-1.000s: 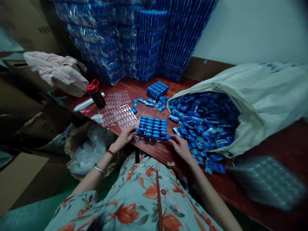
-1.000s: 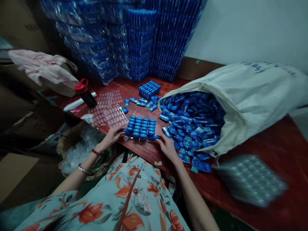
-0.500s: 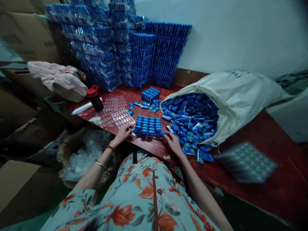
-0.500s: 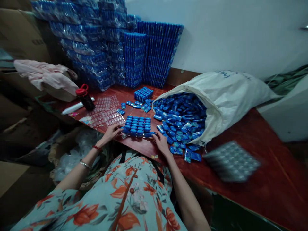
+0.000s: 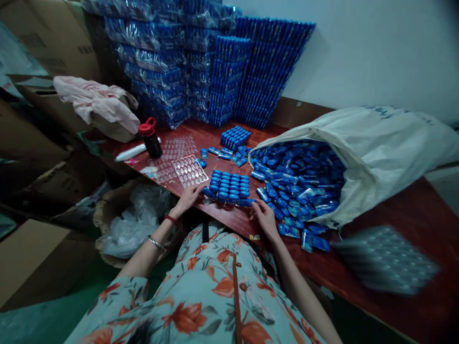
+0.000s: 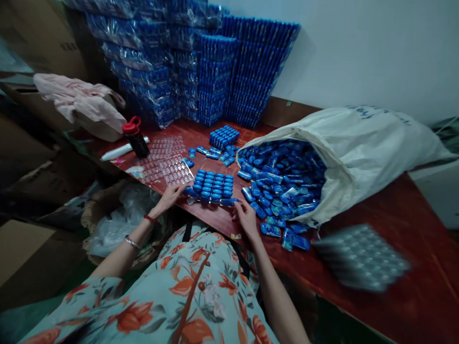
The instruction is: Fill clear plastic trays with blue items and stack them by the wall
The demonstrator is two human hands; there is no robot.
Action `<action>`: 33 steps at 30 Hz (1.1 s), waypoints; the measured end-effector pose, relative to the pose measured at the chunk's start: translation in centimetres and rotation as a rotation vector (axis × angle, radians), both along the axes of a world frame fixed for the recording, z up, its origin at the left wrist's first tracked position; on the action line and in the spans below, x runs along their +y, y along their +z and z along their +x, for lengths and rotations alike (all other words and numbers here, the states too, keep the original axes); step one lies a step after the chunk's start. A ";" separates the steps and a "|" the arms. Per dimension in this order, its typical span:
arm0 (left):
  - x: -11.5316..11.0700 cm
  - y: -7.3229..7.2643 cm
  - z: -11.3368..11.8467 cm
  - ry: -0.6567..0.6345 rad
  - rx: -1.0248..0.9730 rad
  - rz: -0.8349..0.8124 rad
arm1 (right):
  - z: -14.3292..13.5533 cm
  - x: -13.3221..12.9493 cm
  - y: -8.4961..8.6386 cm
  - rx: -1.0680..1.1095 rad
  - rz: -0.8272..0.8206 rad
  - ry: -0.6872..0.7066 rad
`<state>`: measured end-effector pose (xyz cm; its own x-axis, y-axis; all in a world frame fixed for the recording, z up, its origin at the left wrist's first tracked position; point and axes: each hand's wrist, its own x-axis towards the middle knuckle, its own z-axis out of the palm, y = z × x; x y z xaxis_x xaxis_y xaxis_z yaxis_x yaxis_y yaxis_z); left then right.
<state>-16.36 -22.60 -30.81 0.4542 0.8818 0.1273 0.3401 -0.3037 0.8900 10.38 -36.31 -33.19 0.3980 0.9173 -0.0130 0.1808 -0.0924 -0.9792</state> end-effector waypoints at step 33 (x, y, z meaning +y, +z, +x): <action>-0.4 0.3 0.9 0.053 -0.023 -0.074 | -1.7 -0.8 1.2 0.173 -0.004 -0.121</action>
